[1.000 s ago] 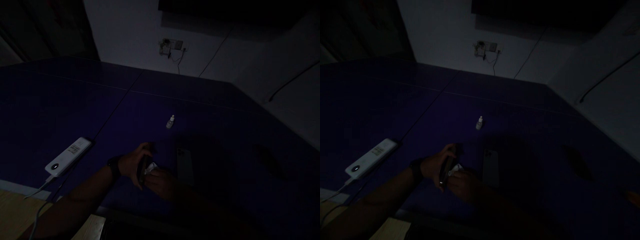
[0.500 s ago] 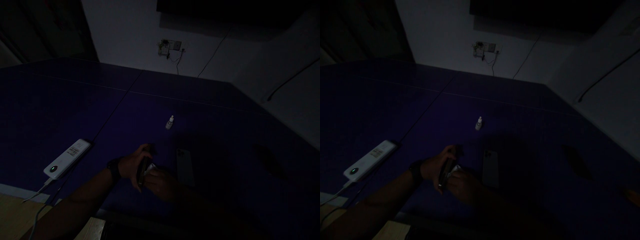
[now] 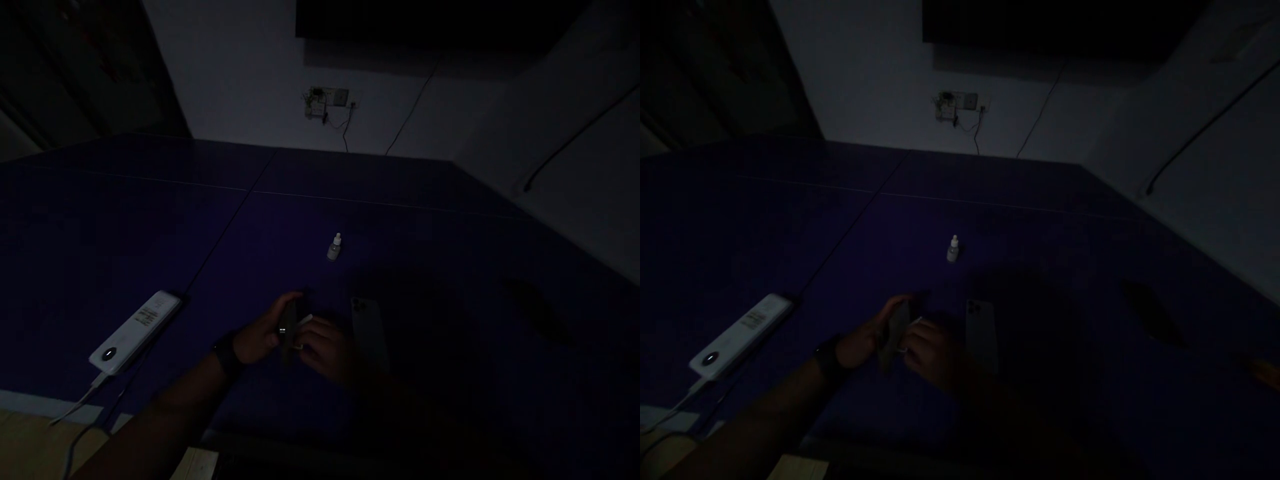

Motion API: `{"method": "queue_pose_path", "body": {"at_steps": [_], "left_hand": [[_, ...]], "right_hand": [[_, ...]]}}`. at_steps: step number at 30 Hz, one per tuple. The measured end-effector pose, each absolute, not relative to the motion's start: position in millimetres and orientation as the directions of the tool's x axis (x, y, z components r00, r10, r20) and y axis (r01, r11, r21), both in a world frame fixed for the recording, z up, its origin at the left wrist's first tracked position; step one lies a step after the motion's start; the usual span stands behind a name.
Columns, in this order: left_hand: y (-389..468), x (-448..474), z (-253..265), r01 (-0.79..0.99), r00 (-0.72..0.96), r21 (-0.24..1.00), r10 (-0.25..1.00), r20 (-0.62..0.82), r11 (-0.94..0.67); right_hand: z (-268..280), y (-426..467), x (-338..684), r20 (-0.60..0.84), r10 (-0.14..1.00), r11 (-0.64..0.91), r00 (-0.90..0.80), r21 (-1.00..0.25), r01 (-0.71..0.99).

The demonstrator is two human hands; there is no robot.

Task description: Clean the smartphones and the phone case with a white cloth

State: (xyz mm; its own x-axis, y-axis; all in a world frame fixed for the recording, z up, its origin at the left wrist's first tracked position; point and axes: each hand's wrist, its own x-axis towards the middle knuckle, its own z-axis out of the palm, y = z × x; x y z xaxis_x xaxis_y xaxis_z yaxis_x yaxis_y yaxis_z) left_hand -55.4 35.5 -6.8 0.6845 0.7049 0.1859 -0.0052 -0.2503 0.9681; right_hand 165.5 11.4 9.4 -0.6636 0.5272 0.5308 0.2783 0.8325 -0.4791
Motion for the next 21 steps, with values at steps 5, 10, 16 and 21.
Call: {"method": "queue_pose_path", "body": {"at_steps": [5, 10, 16, 21], "left_hand": [[33.4, -53.7, -5.6, 0.146, 0.636, 0.866, 0.716, 0.287, -0.478], [35.6, -59.0, -8.6, 0.209, 0.618, 0.847, 0.738, 0.273, -0.489], [39.6, -61.6, -12.4, 0.137, 0.605, 0.864, 0.731, 0.315, -0.485], [42.0, -59.7, -12.9, 0.106, 0.612, 0.874, 0.724, 0.319, -0.474]], "right_hand": [[14.5, 2.9, 154.4, 0.517, 0.695, 0.684, -0.500, -0.690, 0.237], [16.2, 9.8, 166.8, 0.449, 0.732, 0.604, -0.512, -0.775, 0.184], [2.1, 35.6, 196.5, 0.534, 0.695, 0.714, -0.481, -0.589, 0.378], [-21.8, 35.2, 177.8, 0.458, 0.499, 0.866, -0.736, -0.283, 0.412]]}}
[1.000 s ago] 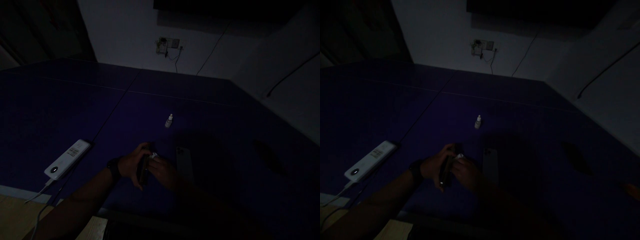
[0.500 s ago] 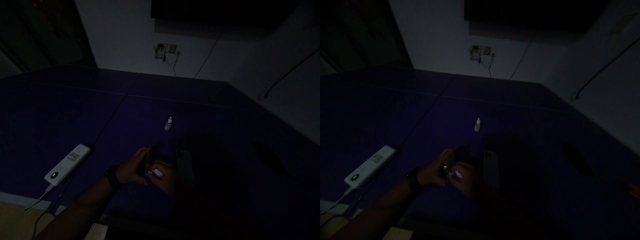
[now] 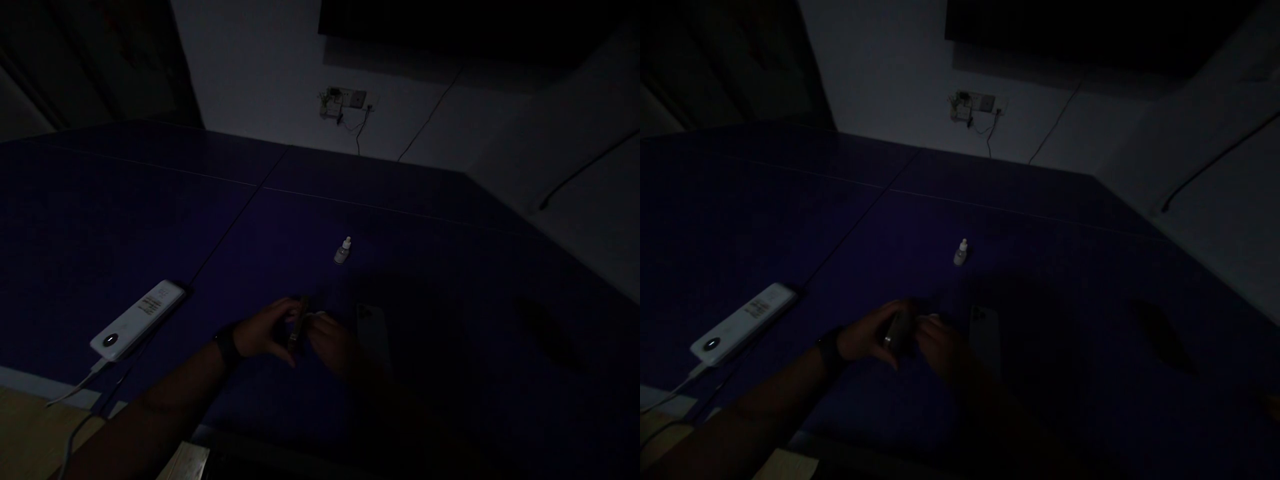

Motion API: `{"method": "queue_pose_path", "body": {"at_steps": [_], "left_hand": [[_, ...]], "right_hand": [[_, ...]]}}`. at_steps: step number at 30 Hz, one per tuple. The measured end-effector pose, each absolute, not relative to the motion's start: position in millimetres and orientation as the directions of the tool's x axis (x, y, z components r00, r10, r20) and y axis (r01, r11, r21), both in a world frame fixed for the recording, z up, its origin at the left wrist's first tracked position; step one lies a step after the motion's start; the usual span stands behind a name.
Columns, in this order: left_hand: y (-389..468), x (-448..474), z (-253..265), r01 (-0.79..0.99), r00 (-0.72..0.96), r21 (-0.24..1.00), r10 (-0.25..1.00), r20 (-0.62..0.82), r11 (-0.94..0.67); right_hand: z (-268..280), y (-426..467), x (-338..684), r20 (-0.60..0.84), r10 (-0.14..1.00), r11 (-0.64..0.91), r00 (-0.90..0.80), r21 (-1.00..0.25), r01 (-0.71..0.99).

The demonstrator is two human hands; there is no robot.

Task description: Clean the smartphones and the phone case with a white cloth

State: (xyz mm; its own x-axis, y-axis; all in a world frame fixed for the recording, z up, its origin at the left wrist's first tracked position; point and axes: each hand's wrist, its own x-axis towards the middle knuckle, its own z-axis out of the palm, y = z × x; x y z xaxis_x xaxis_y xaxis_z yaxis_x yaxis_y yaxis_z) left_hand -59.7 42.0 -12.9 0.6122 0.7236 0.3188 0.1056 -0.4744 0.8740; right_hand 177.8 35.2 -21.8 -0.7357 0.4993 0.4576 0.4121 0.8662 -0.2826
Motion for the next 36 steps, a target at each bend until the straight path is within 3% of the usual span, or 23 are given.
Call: {"method": "queue_pose_path", "body": {"at_steps": [7, 12, 17, 23, 29, 36], "left_hand": [[42.9, -59.5, -12.8, 0.123, 0.601, 0.865, 0.730, 0.324, -0.486], [44.1, -58.6, -10.1, 0.132, 0.632, 0.865, 0.713, 0.302, -0.483], [44.7, -59.4, -10.8, 0.140, 0.623, 0.855, 0.716, 0.316, -0.499], [46.3, -60.0, -11.2, 0.127, 0.646, 0.861, 0.700, 0.305, -0.493], [47.3, -60.8, -14.4, 0.134, 0.637, 0.856, 0.705, 0.311, -0.499], [48.3, -60.0, -17.2, 0.111, 0.642, 0.851, 0.691, 0.332, -0.513]], "right_hand": [[-33.3, 34.3, 164.5, 0.355, 0.464, 0.886, -0.811, -0.174, 0.431], [-32.6, 32.1, 165.8, 0.389, 0.422, 0.906, -0.819, -0.144, 0.398], [-33.1, 36.6, 165.8, 0.395, 0.476, 0.877, -0.786, -0.143, 0.459], [-33.8, 29.1, 163.6, 0.415, 0.417, 0.909, -0.809, -0.168, 0.382], [-36.7, 34.7, 164.4, 0.417, 0.461, 0.885, -0.783, -0.152, 0.440], [-31.2, 29.3, 164.4, 0.417, 0.423, 0.906, -0.805, -0.207, 0.369]]}}
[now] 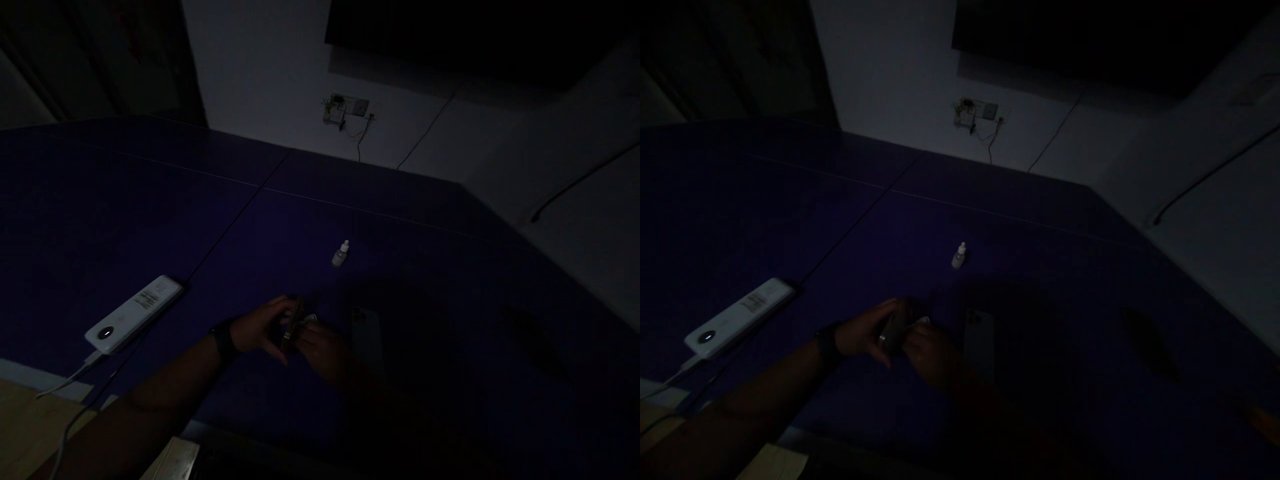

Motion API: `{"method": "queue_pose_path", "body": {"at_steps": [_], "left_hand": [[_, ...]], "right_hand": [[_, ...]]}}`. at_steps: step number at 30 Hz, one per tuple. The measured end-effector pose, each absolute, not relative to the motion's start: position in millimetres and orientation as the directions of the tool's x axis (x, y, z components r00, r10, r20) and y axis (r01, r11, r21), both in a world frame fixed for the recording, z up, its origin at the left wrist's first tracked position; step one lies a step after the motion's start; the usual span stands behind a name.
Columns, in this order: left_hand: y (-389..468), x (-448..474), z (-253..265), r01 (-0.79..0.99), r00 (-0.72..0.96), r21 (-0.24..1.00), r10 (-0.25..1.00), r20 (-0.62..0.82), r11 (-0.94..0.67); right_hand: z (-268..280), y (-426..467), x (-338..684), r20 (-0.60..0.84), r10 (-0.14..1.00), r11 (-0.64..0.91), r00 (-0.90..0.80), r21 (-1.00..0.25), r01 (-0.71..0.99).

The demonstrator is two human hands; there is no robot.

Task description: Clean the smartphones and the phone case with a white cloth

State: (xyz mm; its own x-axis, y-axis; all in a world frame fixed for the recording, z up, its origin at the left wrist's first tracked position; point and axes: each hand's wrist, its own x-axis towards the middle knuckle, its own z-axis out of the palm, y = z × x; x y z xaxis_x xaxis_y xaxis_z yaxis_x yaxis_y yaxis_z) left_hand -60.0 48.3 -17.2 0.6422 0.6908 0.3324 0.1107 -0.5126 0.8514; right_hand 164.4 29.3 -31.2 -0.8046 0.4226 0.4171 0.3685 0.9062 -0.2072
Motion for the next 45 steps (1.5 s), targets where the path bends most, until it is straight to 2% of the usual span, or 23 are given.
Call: {"method": "queue_pose_path", "body": {"at_steps": [4, 13, 17, 22, 28, 34, 40, 45], "left_hand": [[48.1, -59.7, -14.0, 0.108, 0.641, 0.853, 0.692, 0.333, -0.511], [47.8, -60.9, -10.3, 0.121, 0.643, 0.881, 0.712, 0.282, -0.458], [48.0, -61.3, -10.2, 0.124, 0.651, 0.886, 0.711, 0.267, -0.446], [48.3, -60.1, -10.7, 0.103, 0.649, 0.887, 0.706, 0.284, -0.451], [47.6, -60.5, -11.1, 0.108, 0.632, 0.887, 0.720, 0.288, -0.450], [48.8, -61.0, -11.7, 0.132, 0.670, 0.880, 0.695, 0.260, -0.456], [48.9, -60.3, -14.6, 0.101, 0.644, 0.878, 0.704, 0.301, -0.468], [48.0, -60.8, -13.4, 0.115, 0.670, 0.883, 0.692, 0.268, -0.455]], "right_hand": [[-34.1, 32.5, 164.0, 0.444, 0.467, 0.884, -0.765, -0.209, 0.418], [-9.7, 31.2, 166.3, 0.442, 0.443, 0.881, -0.780, -0.378, 0.286], [-9.7, 20.0, 161.2, 0.447, 0.386, 0.910, -0.807, -0.327, 0.254], [-18.9, 18.8, 160.7, 0.361, 0.357, 0.930, -0.861, -0.227, 0.291], [-21.4, 30.2, 163.1, 0.356, 0.424, 0.905, -0.833, -0.156, 0.395], [-21.5, 18.8, 158.9, 0.386, 0.313, 0.949, -0.868, -0.167, 0.268], [-28.3, 25.8, 160.1, 0.367, 0.424, 0.905, -0.828, -0.146, 0.399], [-25.5, 15.1, 157.7, 0.311, 0.373, 0.923, -0.874, -0.223, 0.315]]}}
